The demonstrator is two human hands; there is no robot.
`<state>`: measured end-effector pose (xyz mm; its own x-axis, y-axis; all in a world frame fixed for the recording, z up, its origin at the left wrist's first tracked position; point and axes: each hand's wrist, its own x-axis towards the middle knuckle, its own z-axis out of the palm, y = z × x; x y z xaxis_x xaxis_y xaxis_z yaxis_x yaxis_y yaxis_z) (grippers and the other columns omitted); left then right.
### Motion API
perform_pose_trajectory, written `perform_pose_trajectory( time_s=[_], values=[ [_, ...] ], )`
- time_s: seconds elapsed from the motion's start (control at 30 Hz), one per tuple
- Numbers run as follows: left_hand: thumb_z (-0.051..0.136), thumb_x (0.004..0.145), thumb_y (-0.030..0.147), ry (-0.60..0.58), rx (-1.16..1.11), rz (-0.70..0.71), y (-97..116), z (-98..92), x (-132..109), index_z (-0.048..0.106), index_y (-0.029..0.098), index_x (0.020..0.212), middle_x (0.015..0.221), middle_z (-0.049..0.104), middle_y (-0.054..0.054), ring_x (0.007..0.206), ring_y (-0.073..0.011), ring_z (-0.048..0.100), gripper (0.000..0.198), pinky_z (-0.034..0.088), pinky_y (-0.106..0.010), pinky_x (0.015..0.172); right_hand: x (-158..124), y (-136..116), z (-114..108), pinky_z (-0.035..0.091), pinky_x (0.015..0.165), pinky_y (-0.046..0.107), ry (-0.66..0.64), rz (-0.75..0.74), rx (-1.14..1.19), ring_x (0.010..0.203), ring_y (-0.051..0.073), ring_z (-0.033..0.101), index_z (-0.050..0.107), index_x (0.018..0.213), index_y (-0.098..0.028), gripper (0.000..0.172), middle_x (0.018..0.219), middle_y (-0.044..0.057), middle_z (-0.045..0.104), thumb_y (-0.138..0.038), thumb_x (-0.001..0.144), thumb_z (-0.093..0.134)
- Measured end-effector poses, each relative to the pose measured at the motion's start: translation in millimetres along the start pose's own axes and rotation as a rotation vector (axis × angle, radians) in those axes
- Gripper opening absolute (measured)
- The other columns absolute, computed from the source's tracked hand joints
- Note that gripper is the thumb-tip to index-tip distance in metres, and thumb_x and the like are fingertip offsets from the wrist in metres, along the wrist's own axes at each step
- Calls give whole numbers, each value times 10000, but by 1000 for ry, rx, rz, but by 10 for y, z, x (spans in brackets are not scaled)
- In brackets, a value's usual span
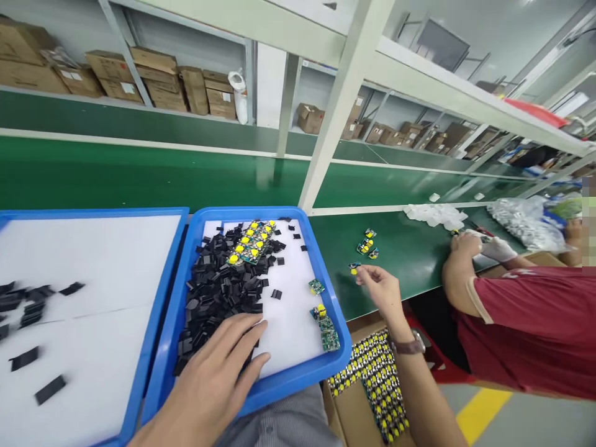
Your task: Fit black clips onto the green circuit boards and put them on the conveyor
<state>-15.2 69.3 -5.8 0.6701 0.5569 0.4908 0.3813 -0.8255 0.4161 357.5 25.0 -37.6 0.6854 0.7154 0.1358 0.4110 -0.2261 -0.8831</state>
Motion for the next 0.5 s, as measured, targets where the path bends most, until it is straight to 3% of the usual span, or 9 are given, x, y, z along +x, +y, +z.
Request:
perform_pose_trajectory(
  time_s=[0.1,0.23,0.37,0.43,0.5],
  values=[
    [609,1000,319,-75,47,41,-80,-19,54,684,245,1303,1244,741,-82,1138,-282,720,321,626,-393,987,412,231,-145,615,586,372,31,-7,-87,603,244,731,749,842,-130,623,719,145,781,-744,775,669],
    [593,996,258,-133,95,86,-106,-77,224,701,231,1235,1186,760,-78,1097,-282,726,264,639,-394,921,534,286,-209,596,670,423,68,-87,-219,708,300,738,753,873,-131,615,817,206,790,-733,796,656],
    [654,946,179,-201,109,32,-136,-87,503,716,196,1137,1106,763,-99,1016,-290,725,202,639,-415,863,341,62,-115,572,813,480,-17,-263,-267,796,309,718,766,929,-151,515,947,206,785,-642,894,616],
    [727,870,120,-198,17,9,-105,43,666,734,188,1061,1034,769,-102,983,-301,726,203,638,-413,828,213,-129,7,582,829,454,-148,-369,-244,812,281,722,776,964,-183,416,974,152,791,-563,943,608],
    [785,796,101,-173,-33,13,-31,287,828,744,225,978,959,770,-56,936,-271,729,224,635,-360,802,116,-340,151,589,859,424,-282,-472,-217,885,263,732,781,1002,-217,306,1019,108,793,-479,966,627]
  ],
)
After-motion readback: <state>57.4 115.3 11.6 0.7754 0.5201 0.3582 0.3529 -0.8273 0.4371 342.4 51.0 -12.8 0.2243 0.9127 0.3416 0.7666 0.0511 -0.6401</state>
